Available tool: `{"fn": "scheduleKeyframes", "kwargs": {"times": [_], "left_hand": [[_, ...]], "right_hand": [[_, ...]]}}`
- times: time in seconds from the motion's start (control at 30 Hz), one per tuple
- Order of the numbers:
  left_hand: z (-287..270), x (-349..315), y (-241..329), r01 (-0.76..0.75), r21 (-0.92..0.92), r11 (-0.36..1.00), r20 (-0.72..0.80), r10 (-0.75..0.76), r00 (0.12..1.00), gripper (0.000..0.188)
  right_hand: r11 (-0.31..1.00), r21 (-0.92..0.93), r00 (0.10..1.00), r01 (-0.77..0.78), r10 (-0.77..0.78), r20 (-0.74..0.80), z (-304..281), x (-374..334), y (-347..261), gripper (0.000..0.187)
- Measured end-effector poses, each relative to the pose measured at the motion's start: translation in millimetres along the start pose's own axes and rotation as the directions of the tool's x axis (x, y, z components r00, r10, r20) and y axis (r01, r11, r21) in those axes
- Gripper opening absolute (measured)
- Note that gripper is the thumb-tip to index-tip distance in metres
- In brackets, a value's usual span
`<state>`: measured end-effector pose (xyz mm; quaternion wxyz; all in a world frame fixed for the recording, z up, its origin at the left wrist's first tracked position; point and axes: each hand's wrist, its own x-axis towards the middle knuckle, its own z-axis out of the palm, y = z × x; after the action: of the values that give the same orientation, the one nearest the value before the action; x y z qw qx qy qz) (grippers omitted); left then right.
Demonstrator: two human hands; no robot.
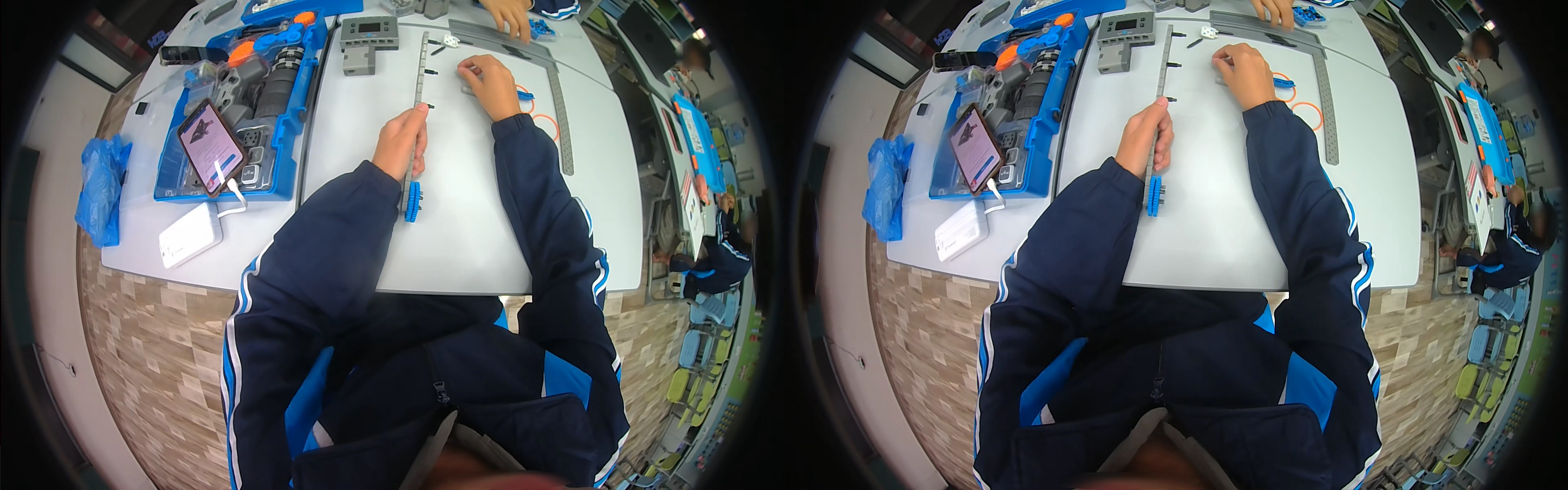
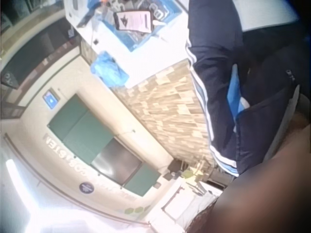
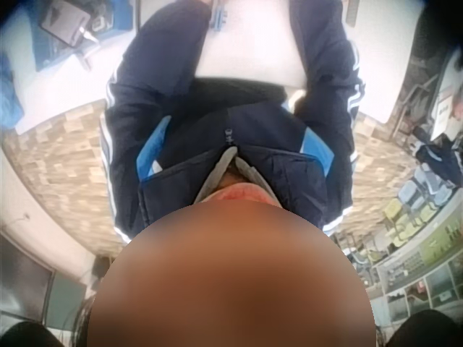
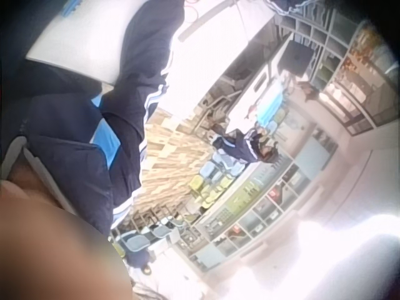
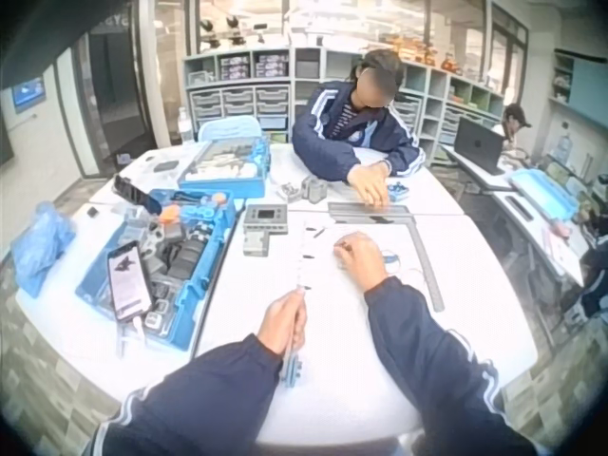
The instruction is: The person assembles a knitting needle by inserting black pins into a gray perforated rail, then attaches a blue circular connector to the rail's end. The person uses pliers to secure the pins and adjusts the connector by hand.
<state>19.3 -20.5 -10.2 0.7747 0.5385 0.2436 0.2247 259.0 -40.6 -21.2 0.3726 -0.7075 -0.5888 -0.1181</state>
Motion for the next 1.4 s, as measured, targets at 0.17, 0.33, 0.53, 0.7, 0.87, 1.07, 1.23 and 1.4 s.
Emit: {"fn": "scheduleKeyframes", "kwargs": {"times": [0.17, 0.33, 0.53, 0.7, 0.87, 1.07, 1.23, 1.4], "left_hand": [[2, -3, 1, 0.007, -0.006, 1.000, -0.004, -0.007, 1.000, 0.043], [2, -4, 5, 0.012, -0.025, 1.000, -0.023, -0.013, 1.000, 0.043], [1, -1, 2, -0.048, -0.071, 0.996, -0.027, 0.046, 0.999, 0.043], [-11, 5, 4, -0.012, -0.119, 0.993, 0.055, 0.019, 0.998, 0.038], [-11, 4, 5, 0.006, -0.104, 0.995, 0.093, 0.003, 0.996, 0.038], [-8, 2, 5, 0.026, -0.132, 0.991, 0.099, -0.013, 0.995, 0.035], [-8, 3, 4, 0.031, -0.142, 0.989, 0.100, -0.017, 0.995, 0.033], [-7, 5, 4, 0.085, -0.069, 0.994, 0.100, -0.078, 0.992, 0.029]], "right_hand": [[0.973, -0.171, 0.982, 0.157, -0.172, -0.076, -11, -7, 2, 0.027], [0.875, -0.430, 0.975, 0.222, -0.188, 0.119, -60, -41, 8, 0.045], [0.909, -0.387, 0.951, 0.156, -0.033, 0.307, -92, -61, 18, 0.056], [0.993, -0.058, 0.962, 0.098, -0.080, 0.260, -101, -64, -18, 0.051], [0.987, 0.125, 0.948, 0.103, -0.136, 0.286, -98, -71, -51, 0.051], [0.990, 0.104, 0.955, 0.091, -0.117, 0.274, -93, -74, -58, 0.053], [0.991, 0.093, 0.956, 0.094, -0.116, 0.270, -92, -76, -57, 0.052], [0.991, 0.041, 0.959, 0.129, -0.135, 0.250, -87, -79, -55, 0.052]]}}
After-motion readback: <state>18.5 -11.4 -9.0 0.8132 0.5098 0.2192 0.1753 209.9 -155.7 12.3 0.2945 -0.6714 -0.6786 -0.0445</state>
